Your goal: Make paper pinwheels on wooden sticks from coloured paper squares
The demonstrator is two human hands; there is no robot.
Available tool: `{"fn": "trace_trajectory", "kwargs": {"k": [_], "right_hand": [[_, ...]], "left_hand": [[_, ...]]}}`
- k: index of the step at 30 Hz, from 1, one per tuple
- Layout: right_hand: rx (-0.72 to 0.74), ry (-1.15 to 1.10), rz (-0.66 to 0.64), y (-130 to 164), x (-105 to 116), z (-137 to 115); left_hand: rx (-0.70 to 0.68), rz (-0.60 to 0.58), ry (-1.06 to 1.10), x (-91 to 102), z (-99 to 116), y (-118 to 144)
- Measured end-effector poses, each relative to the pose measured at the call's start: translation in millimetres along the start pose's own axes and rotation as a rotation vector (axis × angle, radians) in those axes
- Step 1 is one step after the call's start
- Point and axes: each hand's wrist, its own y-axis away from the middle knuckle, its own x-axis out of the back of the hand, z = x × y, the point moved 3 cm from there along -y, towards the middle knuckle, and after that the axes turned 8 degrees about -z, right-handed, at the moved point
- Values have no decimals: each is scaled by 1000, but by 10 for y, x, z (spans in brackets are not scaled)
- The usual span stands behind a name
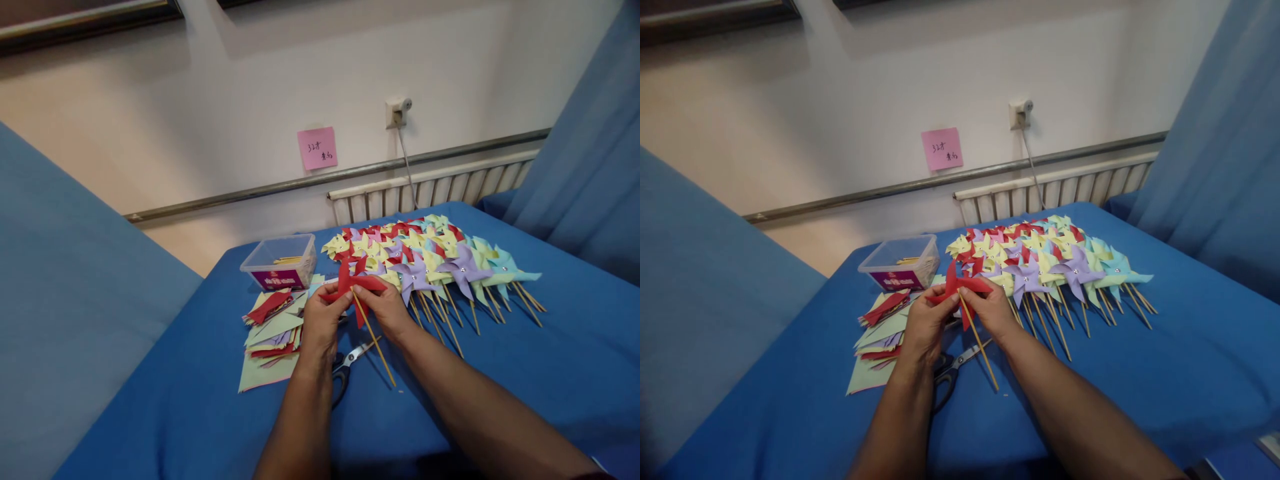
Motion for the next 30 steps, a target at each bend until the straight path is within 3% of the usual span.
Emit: {"fn": "trace_trajectory", "kwargs": {"k": [7,30], "right_hand": [[-30,-103,-83,4,-16,35],[-38,-122,-73,18,-49,-2]], "left_hand": [[-9,6,9,13,0,-12],[-40,-9,20,18,-34,-23]]}}
